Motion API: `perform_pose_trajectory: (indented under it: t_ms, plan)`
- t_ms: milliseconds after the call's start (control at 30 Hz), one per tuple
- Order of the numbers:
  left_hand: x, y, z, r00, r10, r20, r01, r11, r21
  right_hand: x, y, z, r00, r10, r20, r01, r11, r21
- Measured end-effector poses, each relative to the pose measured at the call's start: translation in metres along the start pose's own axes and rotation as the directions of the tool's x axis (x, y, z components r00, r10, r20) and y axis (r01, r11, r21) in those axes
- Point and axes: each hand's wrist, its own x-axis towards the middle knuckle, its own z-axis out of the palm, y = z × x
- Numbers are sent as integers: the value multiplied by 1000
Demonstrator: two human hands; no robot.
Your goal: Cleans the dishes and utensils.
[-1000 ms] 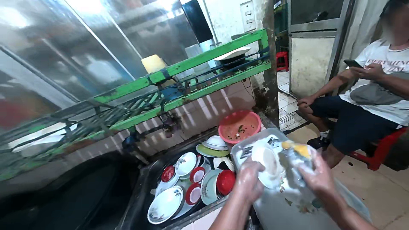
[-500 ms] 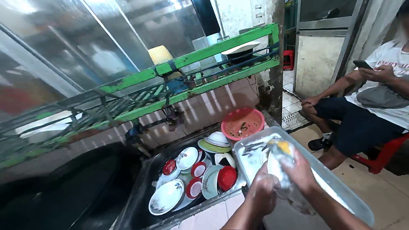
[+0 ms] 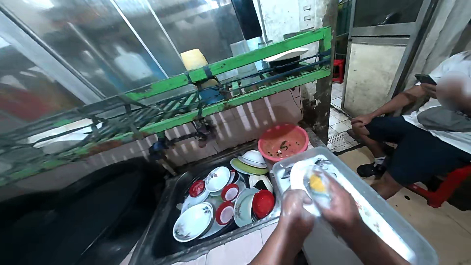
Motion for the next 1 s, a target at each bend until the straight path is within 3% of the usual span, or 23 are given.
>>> perform_pose_trajectory:
  t_ms: [33, 67, 133, 200, 267, 367, 400, 467, 533, 567, 600, 667, 700, 733, 800, 867, 900, 1000]
  plan:
    - [-3, -6, -9, 990, 55, 128, -71, 990, 123, -1, -3, 4, 1000, -21, -11, 22, 999, 36]
    - [-4, -12, -16, 955, 121, 271, -167, 974, 152, 5, -3, 3, 998, 56, 21, -58, 992, 114]
    - [-9, -22, -24, 855, 179, 487, -294, 940, 171, 29, 3, -12, 928, 353, 121, -373, 890, 263]
    - [-19, -25, -21, 851, 59, 522, -176, 968, 178, 52, 10, -27, 835, 533, 137, -550, 802, 232]
    - [-14, -18, -19, 852, -58, 520, -54, 979, 197, 50, -1, -37, 893, 429, 139, -443, 891, 95]
    - [-10, 15, -10, 880, -252, 403, 40, 884, 465, 28, -25, -30, 982, 7, 190, -1, 1000, -30]
    - [-10, 18, -7, 899, -250, 360, 36, 861, 507, 27, -22, -25, 988, -26, 153, 23, 1000, 20]
    - [-8, 8, -10, 898, -131, 419, -84, 886, 457, 36, -10, -28, 965, 223, 136, -247, 947, 204]
    - [-7, -2, -15, 848, -58, 528, -169, 912, 372, 52, 2, -38, 877, 466, 113, -480, 845, 238]
    - [-7, -5, -16, 832, -65, 551, -145, 933, 328, 53, 1, -42, 880, 464, 103, -475, 861, 179]
    - [-5, -6, -17, 817, -88, 570, -105, 949, 298, 48, -3, -44, 923, 372, 100, -382, 919, 102]
    - [0, -1, -18, 772, -174, 611, -27, 952, 306, 32, -17, -38, 985, 84, 153, -83, 996, -12]
    - [-2, 5, -16, 779, -213, 590, 1, 941, 338, 27, -20, -31, 990, -39, 139, 42, 999, -22]
    - [-2, 9, -12, 812, -227, 537, 27, 935, 353, 28, -17, -28, 991, -35, 131, 30, 999, 41]
    - [-2, 7, -5, 890, -178, 420, 61, 959, 278, 40, -2, -33, 976, 190, 102, -206, 961, 183]
    - [2, -2, -1, 936, -83, 342, 49, 993, 108, 47, 7, -33, 930, 363, 50, -366, 915, 169]
    - [6, -7, 2, 953, -29, 303, 20, 999, 33, 41, 5, -27, 936, 350, 30, -350, 923, 158]
    - [17, -8, 13, 982, 121, 147, -104, 988, -118, 8, -7, 14, 989, 111, -96, -93, 980, 176]
